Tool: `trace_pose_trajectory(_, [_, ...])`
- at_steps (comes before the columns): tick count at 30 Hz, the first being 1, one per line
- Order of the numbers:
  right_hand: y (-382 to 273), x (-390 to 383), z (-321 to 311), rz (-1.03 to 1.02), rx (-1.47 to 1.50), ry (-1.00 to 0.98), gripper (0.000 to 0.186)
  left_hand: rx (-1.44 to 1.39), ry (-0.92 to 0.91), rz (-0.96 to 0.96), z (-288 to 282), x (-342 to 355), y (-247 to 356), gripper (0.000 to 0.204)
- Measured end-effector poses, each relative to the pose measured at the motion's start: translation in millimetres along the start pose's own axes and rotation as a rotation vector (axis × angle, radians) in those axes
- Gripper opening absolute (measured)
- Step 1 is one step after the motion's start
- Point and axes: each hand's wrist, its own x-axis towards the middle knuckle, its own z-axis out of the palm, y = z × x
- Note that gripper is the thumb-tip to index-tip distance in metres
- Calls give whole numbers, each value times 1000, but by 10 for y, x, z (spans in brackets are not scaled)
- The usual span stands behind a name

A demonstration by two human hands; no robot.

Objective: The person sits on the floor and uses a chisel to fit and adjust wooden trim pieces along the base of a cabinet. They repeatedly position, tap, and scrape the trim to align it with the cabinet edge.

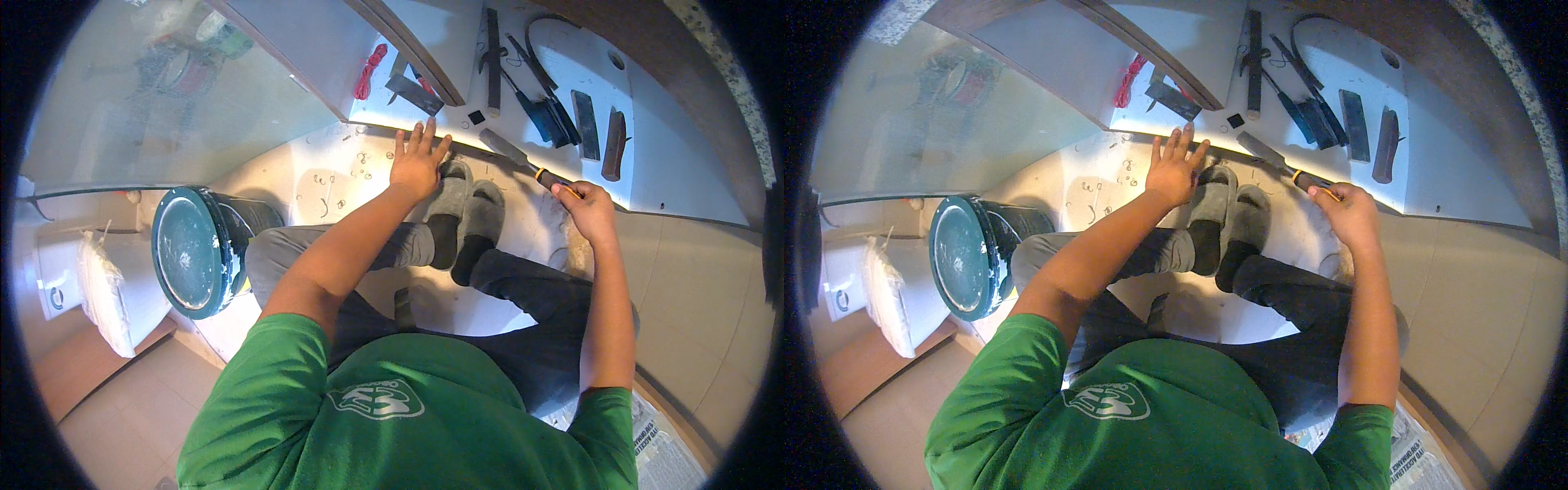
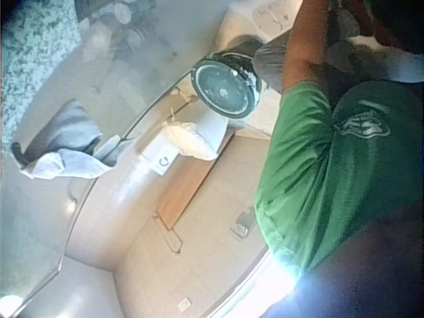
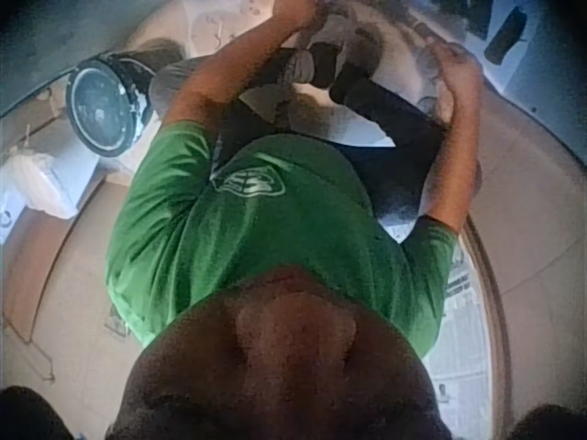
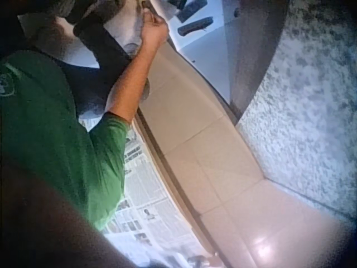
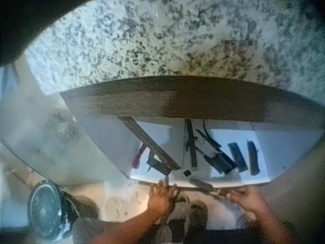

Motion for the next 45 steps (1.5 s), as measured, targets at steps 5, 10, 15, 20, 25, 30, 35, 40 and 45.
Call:
trace_pose_trajectory(5, [-65,3,-63,28,-42,-28,57,4,59,34,51,-3,72,87])
trace_pose_trajectory(10, [-100,-27,-90,43,-47,-21,57,-8,-4,7,-46,-74,16,80])
trace_pose_trajectory(15, [-8,10,-46,16,-37,5,56,-185,122,-125,-61,-119,-39,63])
trace_pose_trajectory(20, [-171,-18,-44,-18,-8,-76,56,-1285,89,-435,129,138,-65,48])
trace_pose_trajectory(25, [-113,-63,-27,-103,51,-102,50,-1823,-199,-497,-179,246,124,38])
trace_pose_trajectory(30, [-164,-92,-24,-97,44,-137,44,-1731,-69,-565,-13,175,24,34])
trace_pose_trajectory(35, [-234,-109,-38,-79,14,-117,43,-845,39,-755,473,-49,-589,45])
trace_pose_trajectory(40, [-138,-51,32,-55,-16,-102,53,-548,246,-614,504,-218,-598,44])
trace_pose_trajectory(45, [-74,-45,38,-51,-20,-78,53,-244,23,-232,-63,-179,-197,84])
